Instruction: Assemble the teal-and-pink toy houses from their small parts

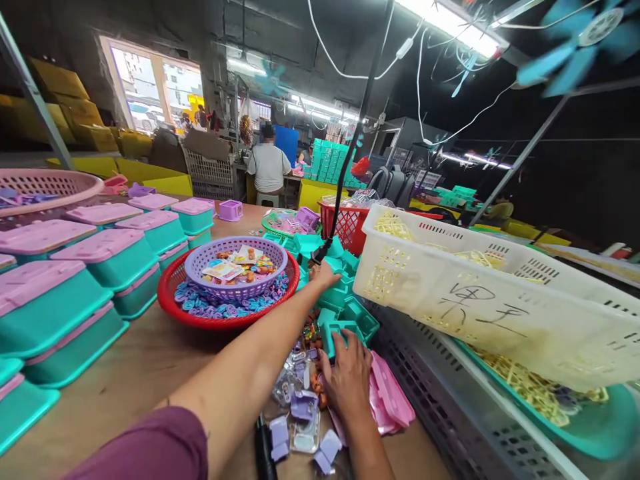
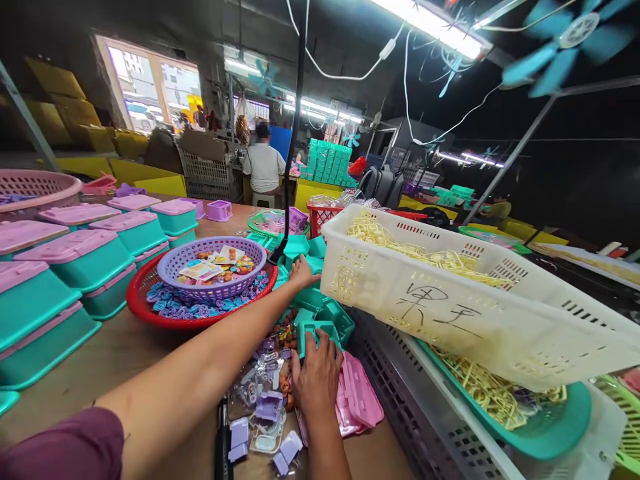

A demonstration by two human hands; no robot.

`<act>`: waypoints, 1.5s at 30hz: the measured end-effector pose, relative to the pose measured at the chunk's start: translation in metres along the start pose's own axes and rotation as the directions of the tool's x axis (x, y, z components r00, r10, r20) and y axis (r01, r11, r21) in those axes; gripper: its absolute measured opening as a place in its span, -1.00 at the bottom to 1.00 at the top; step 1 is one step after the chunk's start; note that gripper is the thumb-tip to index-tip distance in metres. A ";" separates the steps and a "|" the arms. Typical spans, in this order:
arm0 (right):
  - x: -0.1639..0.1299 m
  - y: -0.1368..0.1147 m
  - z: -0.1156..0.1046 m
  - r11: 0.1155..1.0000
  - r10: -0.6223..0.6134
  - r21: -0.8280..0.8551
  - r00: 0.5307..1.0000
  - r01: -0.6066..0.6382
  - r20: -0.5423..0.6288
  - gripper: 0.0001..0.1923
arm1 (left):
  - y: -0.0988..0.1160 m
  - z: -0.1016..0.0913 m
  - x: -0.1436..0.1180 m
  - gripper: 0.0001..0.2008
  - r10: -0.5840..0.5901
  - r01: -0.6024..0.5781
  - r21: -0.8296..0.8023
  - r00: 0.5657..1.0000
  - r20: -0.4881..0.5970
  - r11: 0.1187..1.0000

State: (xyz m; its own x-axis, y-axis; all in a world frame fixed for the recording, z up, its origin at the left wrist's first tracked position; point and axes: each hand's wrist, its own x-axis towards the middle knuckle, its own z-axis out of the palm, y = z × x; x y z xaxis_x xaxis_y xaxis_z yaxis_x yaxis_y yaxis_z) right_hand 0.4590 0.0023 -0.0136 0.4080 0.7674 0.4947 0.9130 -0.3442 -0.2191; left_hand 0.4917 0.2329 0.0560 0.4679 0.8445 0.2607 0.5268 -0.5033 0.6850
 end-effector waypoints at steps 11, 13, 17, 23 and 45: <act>0.008 0.013 -0.010 0.930 -0.102 0.323 0.967 0.175 -0.231 -0.64 | 0.015 -0.076 -0.110 -0.10 0.317 -0.374 -0.158 0.901 -0.297 0.914; 0.008 0.012 -0.017 0.906 -0.155 0.338 0.942 0.256 -0.298 -0.65 | 0.001 -0.110 -0.159 -0.09 0.437 -0.500 -0.121 0.833 -0.340 0.857; 0.000 -0.010 -0.039 0.835 -0.286 0.345 0.873 0.429 -0.395 -0.61 | -0.058 -0.176 -0.265 -0.14 0.606 -0.591 0.138 0.783 -0.139 0.795; -0.062 -0.096 -0.068 0.614 -0.628 0.577 0.776 0.539 -0.057 -0.58 | -0.135 -0.246 -0.388 -0.06 0.410 -0.473 0.367 0.880 0.239 0.801; -0.080 -0.131 -0.058 0.568 -0.439 0.814 0.793 -0.120 0.423 0.18 | -0.161 -0.239 -0.383 0.06 -0.179 0.116 -0.596 0.983 -0.048 0.795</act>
State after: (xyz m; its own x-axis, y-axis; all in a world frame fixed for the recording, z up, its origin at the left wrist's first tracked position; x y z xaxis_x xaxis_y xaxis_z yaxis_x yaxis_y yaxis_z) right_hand 0.3066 -0.0453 0.0245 -0.0766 0.9883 0.1323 0.4709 0.1528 -0.8688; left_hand 0.0584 0.0345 0.0089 0.3312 0.9288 0.1661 0.0497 -0.1930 0.9799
